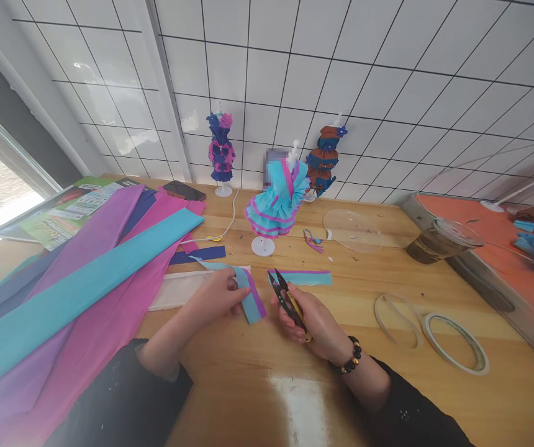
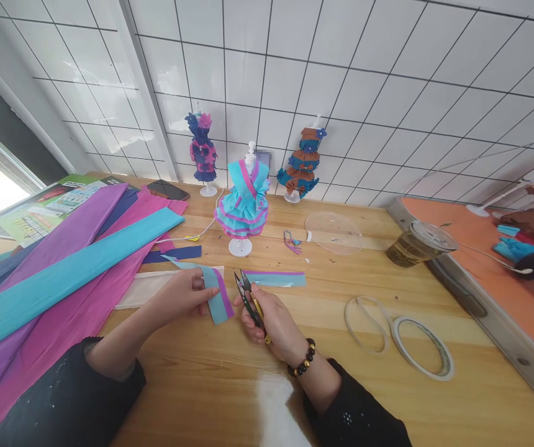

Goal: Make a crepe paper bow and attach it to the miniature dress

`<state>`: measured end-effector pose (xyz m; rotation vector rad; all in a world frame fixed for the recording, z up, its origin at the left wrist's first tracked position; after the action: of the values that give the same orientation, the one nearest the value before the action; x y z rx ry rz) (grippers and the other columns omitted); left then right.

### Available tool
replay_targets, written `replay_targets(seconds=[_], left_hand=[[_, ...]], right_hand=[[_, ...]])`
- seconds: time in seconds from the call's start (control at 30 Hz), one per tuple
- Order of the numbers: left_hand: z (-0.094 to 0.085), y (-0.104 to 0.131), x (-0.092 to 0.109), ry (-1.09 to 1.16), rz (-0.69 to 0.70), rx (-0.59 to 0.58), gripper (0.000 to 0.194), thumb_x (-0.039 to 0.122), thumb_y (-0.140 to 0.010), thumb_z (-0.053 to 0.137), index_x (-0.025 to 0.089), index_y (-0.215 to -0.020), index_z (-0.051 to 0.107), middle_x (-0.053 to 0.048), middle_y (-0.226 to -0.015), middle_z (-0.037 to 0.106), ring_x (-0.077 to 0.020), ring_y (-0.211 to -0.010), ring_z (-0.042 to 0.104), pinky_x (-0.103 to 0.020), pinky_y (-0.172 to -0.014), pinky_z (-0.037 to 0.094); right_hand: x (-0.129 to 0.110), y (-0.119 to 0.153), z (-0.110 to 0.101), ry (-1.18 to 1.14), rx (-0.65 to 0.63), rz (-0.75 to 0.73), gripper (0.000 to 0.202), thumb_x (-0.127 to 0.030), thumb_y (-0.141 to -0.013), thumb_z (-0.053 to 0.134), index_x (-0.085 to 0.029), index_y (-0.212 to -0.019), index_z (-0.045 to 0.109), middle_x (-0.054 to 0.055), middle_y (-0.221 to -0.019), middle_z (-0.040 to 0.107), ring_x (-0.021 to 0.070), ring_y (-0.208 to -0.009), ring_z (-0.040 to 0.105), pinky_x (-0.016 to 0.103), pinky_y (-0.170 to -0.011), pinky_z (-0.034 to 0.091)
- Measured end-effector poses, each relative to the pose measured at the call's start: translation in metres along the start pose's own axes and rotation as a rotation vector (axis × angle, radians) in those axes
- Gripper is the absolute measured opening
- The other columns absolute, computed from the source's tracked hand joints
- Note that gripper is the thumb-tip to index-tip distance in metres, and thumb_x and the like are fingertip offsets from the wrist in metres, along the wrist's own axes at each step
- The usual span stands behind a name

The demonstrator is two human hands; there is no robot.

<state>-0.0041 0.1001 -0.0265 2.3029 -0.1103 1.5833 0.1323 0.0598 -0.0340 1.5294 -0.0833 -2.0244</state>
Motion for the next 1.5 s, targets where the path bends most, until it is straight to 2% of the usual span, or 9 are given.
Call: replay_targets(seconds=[0.13, 0.23, 0.3, 0.37, 0.5, 0.9, 1.07, 1.33, 1.5], left_hand=[[-0.038, 0.007, 0.008, -0.441, 0.023, 0.316, 0.032, 0.051, -0.066, 0.056, 0.019, -0.064, 0.053, -0.001, -0.054, 0.057, -0.0161, -0.048, 0.052, -0.023, -0.043, 0.028], [-0.046, 0.016, 0.029, -0.688, 0.083, 0.46, 0.032, 0.051, -0.073, 0.049, 0.019, -0.066, 0.052, 0.001, -0.05, 0.051, -0.0151, -0.047, 0.047, -0.024, -0.046, 0.027], [-0.033, 0.025, 0.056, -0.776, 0.331, 0.486, 0.024, 0.04, -0.079, 0.048, 0.018, -0.073, 0.055, -0.001, -0.059, 0.054, -0.0152, -0.056, 0.049, -0.026, -0.054, 0.033], [-0.003, 0.035, 0.078, -0.853, 0.664, 0.357, 0.018, 0.026, -0.084, 0.044, 0.018, -0.081, 0.059, -0.005, -0.074, 0.059, -0.0168, -0.072, 0.051, -0.029, -0.066, 0.037], [0.028, 0.044, 0.081, -0.962, 0.887, 0.21, 0.021, 0.015, -0.085, 0.041, 0.017, -0.096, 0.059, -0.007, -0.082, 0.058, -0.0179, -0.079, 0.047, -0.03, -0.069, 0.039], [0.048, 0.046, 0.074, -1.118, 0.929, 0.006, 0.019, 0.01, -0.083, 0.041, 0.016, -0.094, 0.056, -0.006, -0.084, 0.057, -0.0198, -0.085, 0.048, -0.034, -0.072, 0.038], [0.052, 0.046, 0.072, -1.132, 0.938, -0.013, 0.017, 0.006, -0.081, 0.04, 0.015, -0.084, 0.054, -0.004, -0.078, 0.055, -0.018, -0.08, 0.048, -0.033, -0.071, 0.037], [0.045, 0.041, 0.071, -1.145, 0.934, 0.121, 0.019, 0.009, -0.082, 0.04, 0.016, -0.068, 0.051, -0.001, -0.068, 0.052, -0.0151, -0.07, 0.047, -0.031, -0.066, 0.037], [0.012, 0.039, 0.078, -0.831, 0.851, 0.365, 0.017, 0.014, -0.082, 0.044, 0.016, -0.075, 0.059, -0.003, -0.072, 0.058, -0.0153, -0.074, 0.052, -0.03, -0.067, 0.039]], right_hand=[[0.001, 0.0, 0.003, -0.066, -0.013, 0.034, 0.038, -0.05, -0.082, 0.038, -0.015, -0.082, 0.054, -0.007, -0.044, 0.04, 0.0033, -0.031, 0.021, 0.016, -0.03, 0.017], [0.004, 0.001, 0.004, -0.1, -0.017, 0.072, 0.038, -0.049, -0.082, 0.039, -0.015, -0.081, 0.054, -0.007, -0.044, 0.04, 0.0028, -0.03, 0.021, 0.015, -0.03, 0.016], [0.007, 0.001, 0.006, -0.121, -0.033, 0.098, 0.038, -0.049, -0.082, 0.038, -0.015, -0.081, 0.055, -0.007, -0.045, 0.04, 0.0025, -0.03, 0.021, 0.015, -0.03, 0.016], [0.011, 0.002, 0.009, -0.131, -0.06, 0.129, 0.039, -0.05, -0.083, 0.036, -0.015, -0.08, 0.055, -0.007, -0.047, 0.04, 0.0024, -0.03, 0.022, 0.015, -0.03, 0.016], [0.014, 0.004, 0.015, -0.139, -0.113, 0.159, 0.042, -0.051, -0.083, 0.034, -0.015, -0.083, 0.055, -0.006, -0.048, 0.041, 0.0025, -0.03, 0.024, 0.015, -0.03, 0.016], [0.022, 0.006, 0.014, -0.127, -0.155, 0.234, 0.043, -0.049, -0.083, 0.036, -0.013, -0.09, 0.058, -0.006, -0.046, 0.042, 0.0018, -0.028, 0.022, 0.014, -0.026, 0.014], [0.025, 0.006, 0.012, -0.133, -0.165, 0.259, 0.043, -0.048, -0.083, 0.037, -0.013, -0.091, 0.059, -0.006, -0.046, 0.043, 0.0019, -0.028, 0.024, 0.013, -0.026, 0.016], [0.025, 0.006, 0.01, -0.076, -0.13, 0.23, 0.043, -0.05, -0.081, 0.04, -0.013, -0.09, 0.059, -0.005, -0.046, 0.045, 0.0022, -0.029, 0.026, 0.013, -0.027, 0.019], [0.026, 0.006, 0.013, -0.054, -0.138, 0.24, 0.043, -0.05, -0.083, 0.037, -0.013, -0.083, 0.058, -0.004, -0.046, 0.044, 0.0025, -0.029, 0.025, 0.014, -0.027, 0.019]])
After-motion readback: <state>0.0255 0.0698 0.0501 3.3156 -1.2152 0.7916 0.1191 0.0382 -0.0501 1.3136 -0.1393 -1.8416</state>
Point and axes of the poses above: each hand's wrist, its own y-axis away from the middle knuckle, its own z-axis out of the palm, x = y × z, the point moved 9 cm from there along -y, towards the middle knuckle
